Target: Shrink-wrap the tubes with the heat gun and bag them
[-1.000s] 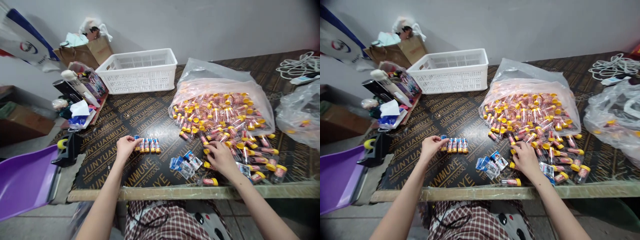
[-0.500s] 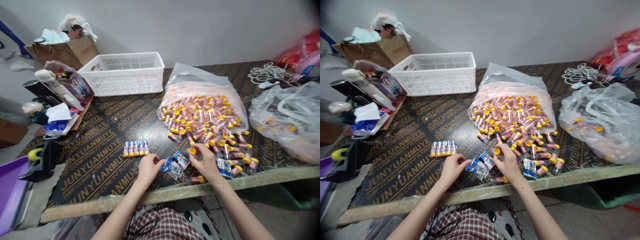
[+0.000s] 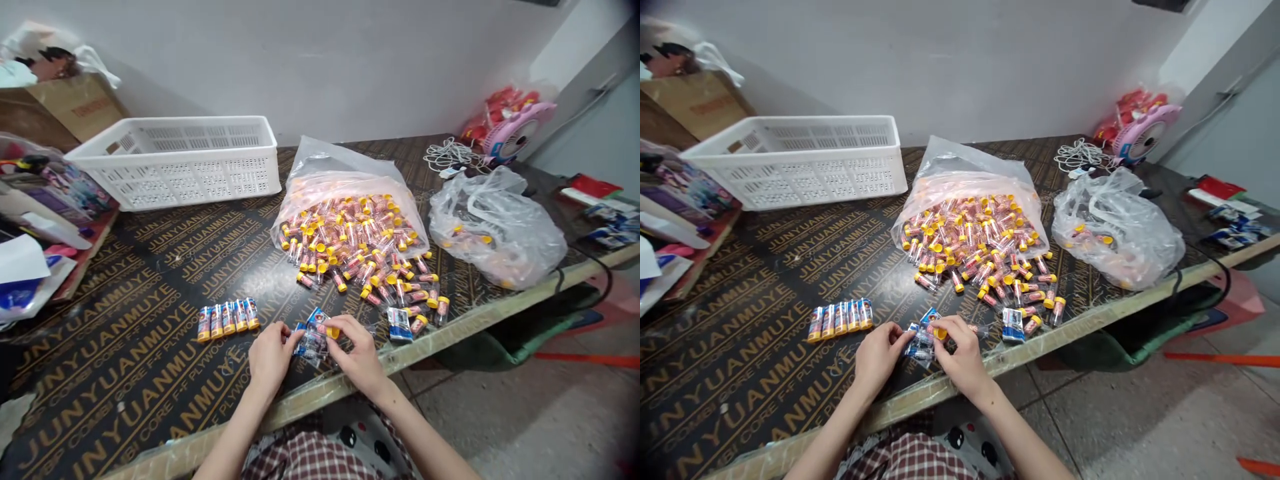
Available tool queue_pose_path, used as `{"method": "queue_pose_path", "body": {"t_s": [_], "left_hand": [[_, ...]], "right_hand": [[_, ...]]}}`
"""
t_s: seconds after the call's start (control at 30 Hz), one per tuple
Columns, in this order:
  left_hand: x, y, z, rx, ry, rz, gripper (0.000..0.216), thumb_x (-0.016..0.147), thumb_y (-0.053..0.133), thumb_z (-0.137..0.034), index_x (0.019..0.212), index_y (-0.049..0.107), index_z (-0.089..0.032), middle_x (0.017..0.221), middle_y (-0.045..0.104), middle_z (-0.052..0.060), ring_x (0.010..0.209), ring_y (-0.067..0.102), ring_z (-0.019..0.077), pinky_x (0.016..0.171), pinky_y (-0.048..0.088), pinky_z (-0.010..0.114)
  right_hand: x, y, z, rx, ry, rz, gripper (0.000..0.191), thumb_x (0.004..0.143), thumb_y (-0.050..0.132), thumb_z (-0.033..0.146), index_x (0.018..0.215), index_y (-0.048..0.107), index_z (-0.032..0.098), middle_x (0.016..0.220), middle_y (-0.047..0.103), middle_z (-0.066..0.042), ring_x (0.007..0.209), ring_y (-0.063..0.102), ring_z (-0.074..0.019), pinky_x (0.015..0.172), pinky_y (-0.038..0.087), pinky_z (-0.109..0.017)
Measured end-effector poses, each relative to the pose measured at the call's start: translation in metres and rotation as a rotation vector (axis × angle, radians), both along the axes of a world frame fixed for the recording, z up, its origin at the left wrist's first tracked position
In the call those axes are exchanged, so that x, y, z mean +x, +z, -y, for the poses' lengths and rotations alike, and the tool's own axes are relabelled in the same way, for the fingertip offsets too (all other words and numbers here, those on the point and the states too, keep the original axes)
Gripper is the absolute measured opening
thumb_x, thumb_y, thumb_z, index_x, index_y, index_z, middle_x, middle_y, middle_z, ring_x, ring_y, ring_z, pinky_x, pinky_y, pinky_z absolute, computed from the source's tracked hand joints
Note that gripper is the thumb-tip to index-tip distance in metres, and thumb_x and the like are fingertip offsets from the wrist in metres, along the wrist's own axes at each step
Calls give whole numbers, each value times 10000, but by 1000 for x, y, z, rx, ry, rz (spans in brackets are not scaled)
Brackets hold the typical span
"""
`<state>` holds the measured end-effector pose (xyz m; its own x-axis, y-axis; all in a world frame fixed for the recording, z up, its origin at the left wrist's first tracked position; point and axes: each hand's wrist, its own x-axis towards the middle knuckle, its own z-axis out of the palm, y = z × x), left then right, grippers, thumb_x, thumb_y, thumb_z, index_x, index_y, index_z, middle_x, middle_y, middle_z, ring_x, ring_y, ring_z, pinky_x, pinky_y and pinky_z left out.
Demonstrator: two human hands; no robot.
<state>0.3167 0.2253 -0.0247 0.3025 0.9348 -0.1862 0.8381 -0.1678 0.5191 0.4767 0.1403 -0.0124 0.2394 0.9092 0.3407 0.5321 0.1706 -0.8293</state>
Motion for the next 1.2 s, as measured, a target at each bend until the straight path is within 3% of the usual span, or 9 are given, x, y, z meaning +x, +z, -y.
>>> {"method": "queue_pose_path", "body": {"t_s": [0.13, 0.27, 0.5, 0.67, 0.73, 0.83, 0.93, 1.03, 1.2], "left_hand": [[4, -2, 2, -20, -12, 34, 242, 765, 575, -435, 698, 576, -202, 695, 624, -2, 668, 557, 144, 574, 295, 219], [4, -2, 1, -15, -25, 59, 204, 807, 514, -346, 690, 598, -201, 715, 648, 17, 680, 572, 158, 593, 317, 228], [0, -5, 3, 37, -12, 98, 175, 821, 485, -281, 827, 650, -225, 787, 686, 46, 729, 608, 191, 643, 354, 256], [-1, -5, 5, 113, 47, 279, 153, 750, 571, -307, 643, 555, -198, 656, 594, 0, 607, 528, 140, 597, 351, 238], [-1, -3, 2, 40, 115, 481, 182, 723, 597, -329, 631, 523, -190, 623, 563, -17, 579, 509, 120, 581, 364, 225], [0, 2, -4, -215, 293, 850, 239, 650, 662, -340, 658, 477, -189, 527, 515, -60, 508, 499, 96, 532, 381, 202], [-1, 10, -9, -475, 463, 1131, 371, 520, 768, -301, 767, 520, -177, 549, 578, -60, 501, 543, 92, 553, 443, 212], [-3, 16, -13, -594, 545, 1261, 435, 450, 822, -277, 793, 593, -140, 650, 646, -12, 561, 582, 93, 585, 480, 215], [-7, 17, -14, -605, 647, 1345, 363, 432, 841, -318, 663, 648, -116, 635, 639, -7, 564, 562, 73, 562, 480, 193]], "right_hand": [[-1, 1, -1, 4, -13, -19, 251, 791, 533, 103, 987, 634, 225, 947, 623, -52, 891, 590, -177, 807, 470, -323], [-1, 2, 0, -2, -23, -27, 256, 785, 531, 97, 978, 637, 229, 946, 631, -51, 895, 594, -183, 809, 476, -335], [-2, 4, 1, 19, -45, -58, 244, 781, 537, 99, 959, 642, 230, 918, 628, -51, 845, 603, -180, 738, 504, -309], [-4, 3, 2, 18, -69, -92, 217, 800, 538, 131, 963, 644, 228, 930, 625, -58, 764, 600, -165, 621, 502, -275], [-5, 2, 2, 30, -87, -99, 193, 804, 551, 149, 952, 645, 228, 938, 626, -61, 787, 601, -171, 653, 505, -289], [-7, 2, 4, 64, -95, -159, 184, 811, 567, 173, 970, 643, 229, 984, 624, -74, 927, 592, -200, 752, 508, -322], [-9, 2, 7, 83, -103, -207, 211, 821, 569, 189, 1010, 646, 246, 1049, 607, -82, 987, 578, -212, 771, 512, -333], [-12, 1, 9, 87, -108, -145, 242, 823, 575, 185, 1035, 648, 274, 1060, 609, -75, 985, 578, -219, 815, 494, -375], [-18, 0, 11, 121, -98, -88, 298, 825, 568, 160, 1080, 636, 300, 1076, 606, -73, 1021, 566, -234, 852, 474, -423]]}}
